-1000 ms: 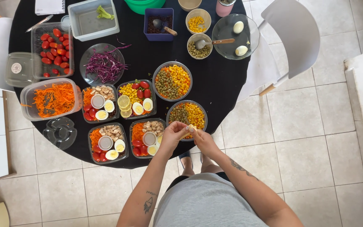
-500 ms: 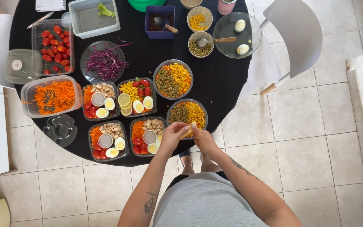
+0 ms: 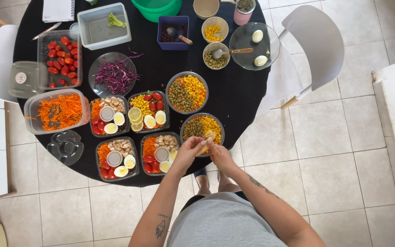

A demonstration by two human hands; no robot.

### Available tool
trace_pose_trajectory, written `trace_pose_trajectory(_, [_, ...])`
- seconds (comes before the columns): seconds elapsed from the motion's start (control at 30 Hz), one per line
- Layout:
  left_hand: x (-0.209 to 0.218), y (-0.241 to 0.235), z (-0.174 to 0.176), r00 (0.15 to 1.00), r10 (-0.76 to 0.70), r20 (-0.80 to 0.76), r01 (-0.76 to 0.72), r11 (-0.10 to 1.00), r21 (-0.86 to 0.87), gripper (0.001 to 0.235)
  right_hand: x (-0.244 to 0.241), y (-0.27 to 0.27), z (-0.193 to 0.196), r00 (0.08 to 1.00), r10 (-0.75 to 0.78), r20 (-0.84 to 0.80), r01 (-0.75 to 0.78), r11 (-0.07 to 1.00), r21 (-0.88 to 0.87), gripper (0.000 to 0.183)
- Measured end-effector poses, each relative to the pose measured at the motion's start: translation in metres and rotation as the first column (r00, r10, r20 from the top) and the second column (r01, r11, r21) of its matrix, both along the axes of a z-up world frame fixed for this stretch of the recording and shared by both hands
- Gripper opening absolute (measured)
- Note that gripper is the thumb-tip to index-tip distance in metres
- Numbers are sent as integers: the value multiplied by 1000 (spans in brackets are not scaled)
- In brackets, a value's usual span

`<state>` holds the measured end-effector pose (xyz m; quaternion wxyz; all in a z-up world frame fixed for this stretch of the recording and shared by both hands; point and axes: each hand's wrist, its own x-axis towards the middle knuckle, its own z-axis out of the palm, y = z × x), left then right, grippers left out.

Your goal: The person prepares a meal by first scooping peas and corn into bowls on a table. They then retrieve cheese from the refrigerator, unwrap it, and cut slices using a knife. Finally, they tear the cheese into smaller pieces and add them to the bowls.

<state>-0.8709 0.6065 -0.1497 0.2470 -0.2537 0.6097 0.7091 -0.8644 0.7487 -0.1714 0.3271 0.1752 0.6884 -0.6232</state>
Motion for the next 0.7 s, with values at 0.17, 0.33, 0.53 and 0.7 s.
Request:
trace_pose_trajectory(0.17, [4,-5,-4,999,1,-34,-2,1000,-14,32,0,-1,2,998,-56,37,59,996,-71,52])
trace_pose_trajectory(0.33, [2,-5,-3,991,134,0,-134,991,25,28,-6,1,11,998,-6,70,12,996,-84,54])
trace_pose_trajectory(0.53, [0,-5,-4,992,125,11,-125,992,11,26,-6,-4,21,999,33,29,-32,998,-52,50])
trace_pose_trajectory(0.7, [1,-2,-16,994,110,4,-110,994,-10,25,-6,-4,11,996,78,-38,-77,997,27,55])
